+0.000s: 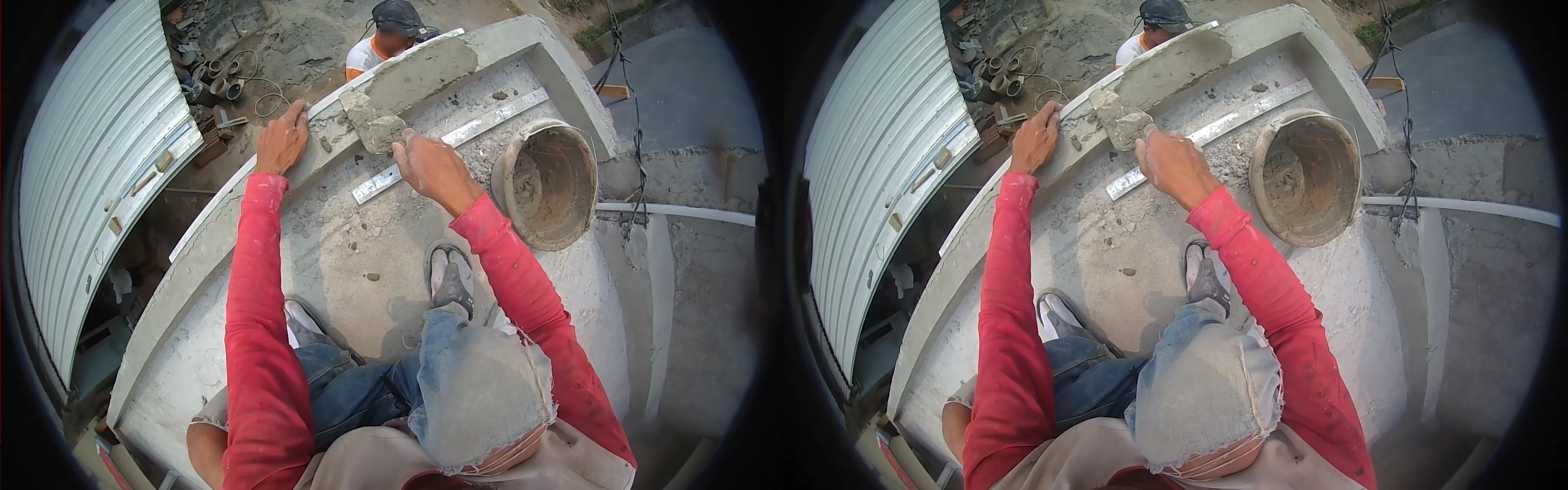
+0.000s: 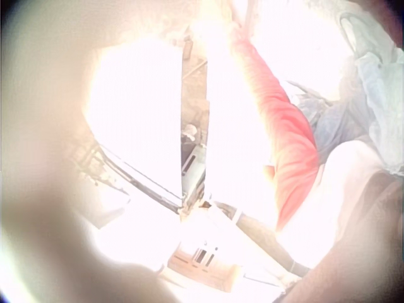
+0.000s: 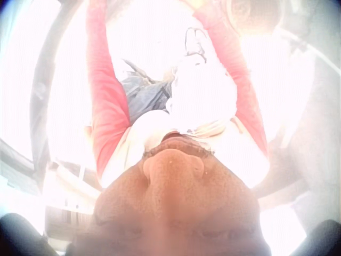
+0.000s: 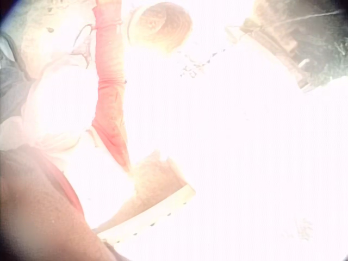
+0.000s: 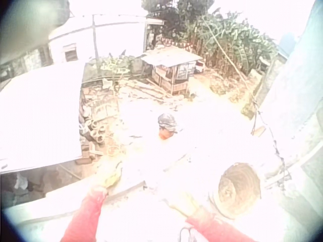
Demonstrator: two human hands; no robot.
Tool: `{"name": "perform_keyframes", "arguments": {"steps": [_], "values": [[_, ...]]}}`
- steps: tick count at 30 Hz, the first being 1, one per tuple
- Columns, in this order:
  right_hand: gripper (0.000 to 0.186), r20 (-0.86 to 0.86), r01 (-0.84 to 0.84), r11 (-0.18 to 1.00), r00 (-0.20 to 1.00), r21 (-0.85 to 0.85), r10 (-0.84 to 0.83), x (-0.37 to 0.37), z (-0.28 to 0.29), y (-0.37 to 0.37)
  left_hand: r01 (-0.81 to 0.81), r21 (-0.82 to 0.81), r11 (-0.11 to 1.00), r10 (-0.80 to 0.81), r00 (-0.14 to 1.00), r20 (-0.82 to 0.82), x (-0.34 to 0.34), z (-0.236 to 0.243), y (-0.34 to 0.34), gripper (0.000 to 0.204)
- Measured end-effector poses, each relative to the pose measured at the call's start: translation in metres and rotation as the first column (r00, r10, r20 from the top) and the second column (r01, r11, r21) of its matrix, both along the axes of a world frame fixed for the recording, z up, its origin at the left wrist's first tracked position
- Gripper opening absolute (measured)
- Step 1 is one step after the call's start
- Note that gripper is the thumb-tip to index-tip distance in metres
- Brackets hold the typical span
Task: The person steps onto a concrete ledge, aligns metal straightedge rulers along the structure, and applies cement mortar from a bucket onto the ledge using a trowel.
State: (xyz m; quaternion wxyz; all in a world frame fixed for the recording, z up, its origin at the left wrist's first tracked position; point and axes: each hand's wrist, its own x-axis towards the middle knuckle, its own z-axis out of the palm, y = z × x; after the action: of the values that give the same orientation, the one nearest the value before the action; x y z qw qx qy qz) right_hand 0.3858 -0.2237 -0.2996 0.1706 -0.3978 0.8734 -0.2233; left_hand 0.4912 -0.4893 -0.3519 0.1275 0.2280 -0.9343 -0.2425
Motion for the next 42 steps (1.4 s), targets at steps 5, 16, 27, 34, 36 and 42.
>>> {"name": "perform_keyframes", "arguments": {"steps": [5, 16, 27, 34, 36, 42], "values": [[0.035, -0.376, 0.174, 0.985, 0.914, 0.019, -0.154, -0.115, -0.010, 0.041, 0.013, 0.000, 1.000, -0.013, 1.000, 0.001, -0.009, 0.002, 0.005, 0.020], [0.040, -0.130, 0.022, 0.993, 0.991, -0.113, -0.037, -0.030, -0.021, 0.007, 0.005, 0.016, 1.000, -0.006, 0.996, 0.088, -0.011, -0.001, 0.001, 0.025], [0.030, -0.132, -0.024, 0.998, 0.991, -0.058, 0.016, 0.009, 0.030, 0.020, 0.054, 0.244, 0.968, -0.085, 0.990, 0.117, -0.007, 0.021, 0.001, 0.061], [0.027, -0.053, -0.150, 0.988, 0.987, 0.025, 0.151, 0.060, 0.070, 0.088, -0.023, 0.407, 0.913, -0.060, 0.980, 0.189, -0.012, 0.003, -0.017, 0.068], [0.025, -0.075, -0.038, 0.997, 0.996, 0.062, 0.043, 0.057, 0.106, 0.119, -0.040, 0.426, 0.904, -0.029, 0.988, 0.154, 0.000, 0.011, -0.027, 0.070], [0.024, -0.451, 0.415, 0.758, 0.874, 0.503, -0.180, -0.018, 0.175, 0.238, 0.050, 0.438, 0.898, -0.125, 0.981, 0.145, -0.007, 0.002, -0.037, 0.081]]}}
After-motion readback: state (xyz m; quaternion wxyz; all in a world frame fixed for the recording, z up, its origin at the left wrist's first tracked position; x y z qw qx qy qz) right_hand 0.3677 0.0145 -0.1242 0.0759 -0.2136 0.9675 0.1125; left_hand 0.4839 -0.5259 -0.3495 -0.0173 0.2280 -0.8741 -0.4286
